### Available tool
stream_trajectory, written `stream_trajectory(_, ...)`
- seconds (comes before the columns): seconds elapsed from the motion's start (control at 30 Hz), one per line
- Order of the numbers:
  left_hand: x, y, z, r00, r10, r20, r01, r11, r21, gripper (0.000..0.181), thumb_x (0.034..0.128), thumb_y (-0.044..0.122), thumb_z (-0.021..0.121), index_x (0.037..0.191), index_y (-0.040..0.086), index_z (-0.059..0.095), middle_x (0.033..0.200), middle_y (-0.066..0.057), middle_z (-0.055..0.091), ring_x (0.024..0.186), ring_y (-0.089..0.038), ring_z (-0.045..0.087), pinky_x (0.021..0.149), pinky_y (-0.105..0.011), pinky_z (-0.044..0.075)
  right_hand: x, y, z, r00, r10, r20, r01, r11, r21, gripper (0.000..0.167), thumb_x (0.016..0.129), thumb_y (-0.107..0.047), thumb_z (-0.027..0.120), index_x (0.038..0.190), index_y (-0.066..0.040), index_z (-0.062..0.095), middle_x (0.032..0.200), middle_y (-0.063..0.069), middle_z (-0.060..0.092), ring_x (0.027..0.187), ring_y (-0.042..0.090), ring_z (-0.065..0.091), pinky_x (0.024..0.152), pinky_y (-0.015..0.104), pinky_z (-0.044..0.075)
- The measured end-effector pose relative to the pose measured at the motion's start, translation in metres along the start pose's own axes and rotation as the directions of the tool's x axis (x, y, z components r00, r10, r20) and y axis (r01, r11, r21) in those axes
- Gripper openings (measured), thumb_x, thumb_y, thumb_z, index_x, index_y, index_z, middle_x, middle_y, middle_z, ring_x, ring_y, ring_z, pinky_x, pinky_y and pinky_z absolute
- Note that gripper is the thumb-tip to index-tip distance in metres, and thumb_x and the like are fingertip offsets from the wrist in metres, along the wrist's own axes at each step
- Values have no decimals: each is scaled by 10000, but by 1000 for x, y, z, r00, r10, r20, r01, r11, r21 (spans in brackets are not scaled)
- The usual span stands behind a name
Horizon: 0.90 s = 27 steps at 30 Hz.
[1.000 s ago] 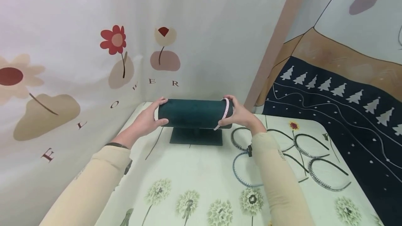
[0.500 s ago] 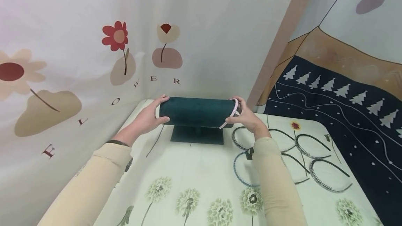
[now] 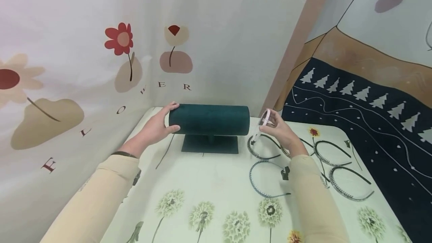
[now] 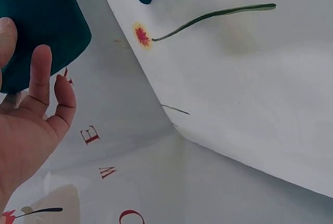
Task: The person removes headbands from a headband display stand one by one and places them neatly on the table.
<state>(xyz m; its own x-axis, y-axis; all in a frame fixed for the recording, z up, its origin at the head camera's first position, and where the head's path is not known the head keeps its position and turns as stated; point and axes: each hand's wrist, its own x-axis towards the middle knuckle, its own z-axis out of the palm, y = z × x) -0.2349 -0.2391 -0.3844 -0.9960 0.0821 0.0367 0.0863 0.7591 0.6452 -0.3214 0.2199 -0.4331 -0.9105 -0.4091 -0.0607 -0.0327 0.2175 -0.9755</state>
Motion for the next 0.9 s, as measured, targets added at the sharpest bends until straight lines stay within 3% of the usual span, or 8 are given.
stream_trajectory(0.2, -1, 0, -1, 1000, 2, 7, -2, 1000, -6, 854, 1041, 239, 725, 1722, 283, 213, 1831, 32, 73, 1679, -352, 172, 1300, -633, 298, -25, 0, -6, 999, -30, 41, 36, 988, -149, 971, 1021, -164, 709, 1722, -136, 37, 1768, 261, 152, 1607, 538, 217, 1259, 747, 255)
stream_trajectory(0.3, 1, -1, -1, 1000, -2, 8, 2, 1000, 1, 853, 1044, 243, 721, 1724, 286, 207, 1831, 41, 67, 1679, -354, 169, 1300, -638, 295, -37, 2, -1, 994, -54, 90, 72, 975, -208, 989, 992, -157, 750, 1717, -140, 77, 1748, 259, 200, 1579, 546, 277, 1244, 674, 354)
stream_trajectory(0.43, 1, -1, -2, 1000, -3, 10, 3, 1000, -2, 855, 1041, 249, 725, 1723, 286, 211, 1830, 47, 67, 1682, -342, 164, 1303, -631, 295, -52, 6, 15, 976, -135, 171, 176, 950, -257, 1043, 912, -112, 844, 1696, -136, 157, 1717, 239, 272, 1535, 538, 378, 1225, 526, 445)
stream_trajectory(0.53, 1, -1, -2, 1000, 0, 10, 0, 1000, -3, 851, 1042, 250, 725, 1722, 281, 214, 1830, 40, 72, 1682, -342, 164, 1304, -628, 295, -62, 7, 33, 953, -201, 229, 265, 916, -301, 1075, 853, -129, 909, 1670, -114, 210, 1694, 222, 315, 1502, 524, 431, 1212, 586, 444)
stream_trajectory(0.63, 0, -1, -3, 1000, 1, 4, -1, 1000, 2, 851, 1041, 242, 724, 1722, 269, 215, 1830, 30, 79, 1682, -344, 166, 1305, -625, 293, -66, 3, 54, 930, -239, 277, 334, 864, -376, 1114, 812, -252, 959, 1660, -134, 247, 1678, 186, 360, 1488, 481, 464, 1187, 686, 420)
stream_trajectory(0.73, -1, -1, -4, 1000, -3, 2, 3, 1000, 6, 855, 1041, 236, 725, 1724, 260, 210, 1830, 23, 80, 1682, -343, 164, 1307, -622, 293, -63, -2, 77, 907, -262, 331, 398, 793, -462, 1155, 766, -357, 987, 1663, -169, 284, 1681, 130, 392, 1488, 411, 485, 1170, 683, 437)
stream_trajectory(0.83, -1, 0, -4, 1000, -4, 9, 4, 1000, 7, 857, 1043, 241, 722, 1725, 261, 204, 1831, 22, 75, 1683, -342, 163, 1310, -617, 291, -58, -3, 98, 878, -273, 392, 463, 688, -559, 1167, 734, -394, 1002, 1659, -171, 326, 1692, 103, 399, 1507, 354, 475, 1160, 621, 475)
stream_trajectory(0.9, 0, 1, -4, 1000, 1, 13, -2, 1000, 11, 856, 1045, 243, 720, 1726, 266, 202, 1831, 19, 73, 1682, -346, 165, 1308, -619, 292, -54, -1, 110, 860, -274, 430, 503, 596, -626, 1160, 719, -405, 1007, 1648, -161, 357, 1702, 109, 394, 1524, 348, 462, 1152, 590, 493)
